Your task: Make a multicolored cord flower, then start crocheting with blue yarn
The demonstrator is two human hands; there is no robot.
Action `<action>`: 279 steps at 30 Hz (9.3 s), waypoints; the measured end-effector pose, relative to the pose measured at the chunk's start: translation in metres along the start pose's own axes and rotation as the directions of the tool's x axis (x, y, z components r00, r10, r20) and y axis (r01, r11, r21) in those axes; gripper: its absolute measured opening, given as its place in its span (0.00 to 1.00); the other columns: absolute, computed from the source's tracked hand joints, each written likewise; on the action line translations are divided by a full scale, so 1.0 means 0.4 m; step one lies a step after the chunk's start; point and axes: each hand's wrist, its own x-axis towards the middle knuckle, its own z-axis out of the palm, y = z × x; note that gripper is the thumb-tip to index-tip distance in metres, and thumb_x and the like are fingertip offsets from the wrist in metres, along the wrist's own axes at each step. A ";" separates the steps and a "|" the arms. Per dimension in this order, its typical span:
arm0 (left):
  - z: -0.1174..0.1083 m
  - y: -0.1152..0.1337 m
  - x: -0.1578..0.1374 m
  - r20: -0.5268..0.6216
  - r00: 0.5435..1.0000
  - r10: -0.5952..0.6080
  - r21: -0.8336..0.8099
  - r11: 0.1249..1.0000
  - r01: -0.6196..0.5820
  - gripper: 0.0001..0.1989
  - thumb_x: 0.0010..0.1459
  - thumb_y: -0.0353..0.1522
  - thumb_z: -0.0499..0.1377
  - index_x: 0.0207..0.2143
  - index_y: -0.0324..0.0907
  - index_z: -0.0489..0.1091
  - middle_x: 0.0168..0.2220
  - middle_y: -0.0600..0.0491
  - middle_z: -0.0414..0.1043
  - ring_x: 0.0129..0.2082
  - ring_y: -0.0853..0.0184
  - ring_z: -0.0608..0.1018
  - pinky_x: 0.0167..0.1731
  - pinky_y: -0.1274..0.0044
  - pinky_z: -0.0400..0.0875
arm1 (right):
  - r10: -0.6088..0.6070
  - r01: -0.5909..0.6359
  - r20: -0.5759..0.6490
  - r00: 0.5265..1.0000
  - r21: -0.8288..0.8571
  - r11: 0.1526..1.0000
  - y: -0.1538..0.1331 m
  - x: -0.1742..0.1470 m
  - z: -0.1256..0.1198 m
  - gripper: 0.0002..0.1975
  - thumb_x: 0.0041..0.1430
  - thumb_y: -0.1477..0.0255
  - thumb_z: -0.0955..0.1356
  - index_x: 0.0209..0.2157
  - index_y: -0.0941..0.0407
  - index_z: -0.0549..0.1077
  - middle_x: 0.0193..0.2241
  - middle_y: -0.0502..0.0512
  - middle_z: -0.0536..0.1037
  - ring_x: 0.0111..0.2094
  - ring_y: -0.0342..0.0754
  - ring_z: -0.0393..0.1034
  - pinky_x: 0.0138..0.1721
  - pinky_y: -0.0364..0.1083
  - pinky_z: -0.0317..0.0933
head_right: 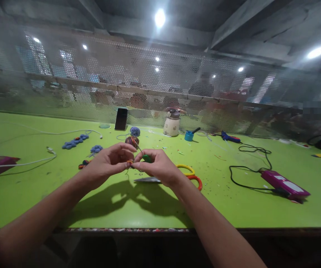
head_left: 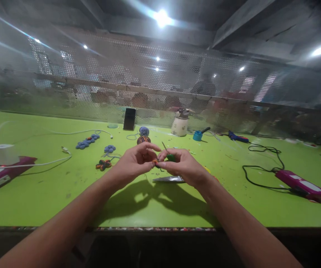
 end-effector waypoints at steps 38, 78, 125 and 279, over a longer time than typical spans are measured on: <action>0.011 -0.005 0.004 -0.242 0.926 -0.289 -0.365 0.912 0.189 0.24 0.41 0.22 0.67 0.43 0.40 0.67 0.29 0.54 0.73 0.30 0.72 0.74 0.33 0.79 0.66 | 0.118 -0.103 -0.005 0.993 0.455 0.885 0.026 0.002 0.056 0.12 0.52 0.69 0.70 0.27 0.56 0.62 0.14 0.40 0.56 0.14 0.35 0.42 0.18 0.40 0.36; -0.006 -0.006 0.012 -0.294 0.923 -0.249 -0.074 0.968 0.238 0.16 0.39 0.22 0.62 0.32 0.41 0.63 0.25 0.57 0.68 0.27 0.70 0.70 0.30 0.77 0.63 | -0.266 0.167 0.002 0.964 -0.783 0.599 -0.029 -0.003 0.008 0.10 0.62 0.72 0.63 0.35 0.58 0.76 0.27 0.55 0.72 0.29 0.46 0.65 0.33 0.46 0.57; 0.000 -0.024 0.012 -0.298 0.883 -0.362 0.121 0.903 0.412 0.10 0.51 0.33 0.58 0.34 0.41 0.77 0.38 0.47 0.77 0.38 0.63 0.75 0.37 0.73 0.66 | 0.251 -0.193 -0.218 0.943 0.256 0.947 0.054 0.023 0.044 0.18 0.40 0.62 0.75 0.27 0.61 0.70 0.12 0.40 0.59 0.13 0.33 0.46 0.16 0.39 0.36; -0.097 0.128 -0.083 -0.124 0.831 -0.542 -0.039 0.840 0.542 0.06 0.50 0.32 0.61 0.27 0.39 0.67 0.18 0.54 0.70 0.16 0.76 0.63 0.19 0.80 0.52 | 0.116 -0.050 -0.394 0.912 0.175 0.983 -0.053 0.053 -0.069 0.09 0.49 0.69 0.70 0.30 0.60 0.74 0.15 0.46 0.65 0.12 0.33 0.46 0.14 0.39 0.34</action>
